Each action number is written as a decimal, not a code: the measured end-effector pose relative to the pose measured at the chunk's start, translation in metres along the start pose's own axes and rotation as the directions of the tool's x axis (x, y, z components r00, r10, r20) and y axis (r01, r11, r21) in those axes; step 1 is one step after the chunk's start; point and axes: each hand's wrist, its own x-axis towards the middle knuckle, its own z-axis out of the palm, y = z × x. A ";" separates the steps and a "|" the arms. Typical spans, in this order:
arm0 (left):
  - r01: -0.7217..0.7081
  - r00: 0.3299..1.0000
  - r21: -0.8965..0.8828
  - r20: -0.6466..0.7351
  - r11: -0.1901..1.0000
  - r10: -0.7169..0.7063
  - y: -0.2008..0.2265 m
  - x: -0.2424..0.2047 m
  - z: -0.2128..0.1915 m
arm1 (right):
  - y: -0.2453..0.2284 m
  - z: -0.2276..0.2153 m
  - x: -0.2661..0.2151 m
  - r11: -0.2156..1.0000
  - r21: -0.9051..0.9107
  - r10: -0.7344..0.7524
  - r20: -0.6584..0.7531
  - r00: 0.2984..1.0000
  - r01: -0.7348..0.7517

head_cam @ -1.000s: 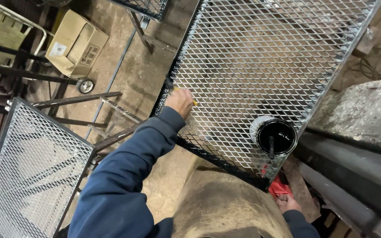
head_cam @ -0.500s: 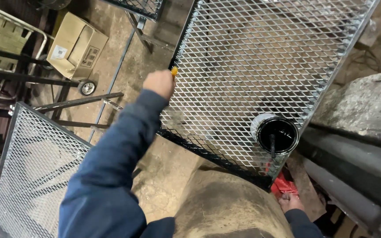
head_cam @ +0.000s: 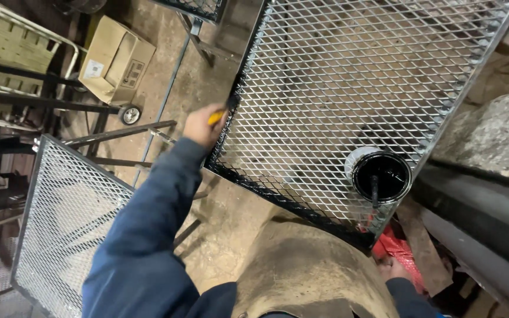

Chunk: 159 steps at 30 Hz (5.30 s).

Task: Painting metal mesh frames with black paint using a brush.

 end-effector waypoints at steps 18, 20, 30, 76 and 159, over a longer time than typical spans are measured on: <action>0.058 0.996 -0.095 -0.059 0.994 -0.064 -0.002 0.054 0.006 | -0.002 -0.007 -0.010 0.972 -0.030 0.231 0.001 0.973 -0.231; 0.070 0.998 -0.079 -0.002 0.994 -0.070 -0.004 0.019 0.002 | 0.010 0.004 0.000 0.980 -0.003 0.201 0.035 0.979 -0.201; 0.160 0.934 0.202 0.284 0.966 -0.214 -0.042 0.018 0.017 | -0.019 -0.008 -0.005 0.988 -0.082 0.127 -0.032 0.991 -0.129; -0.357 0.852 -0.262 0.304 0.897 0.427 0.287 0.048 0.013 | -0.045 -0.020 -0.006 0.967 0.098 0.245 -0.079 0.966 -0.237; 0.167 0.887 -0.379 -0.345 0.910 -0.306 0.054 0.046 -0.010 | 0.002 -0.020 -0.009 0.943 -0.224 0.236 -0.071 0.969 -0.246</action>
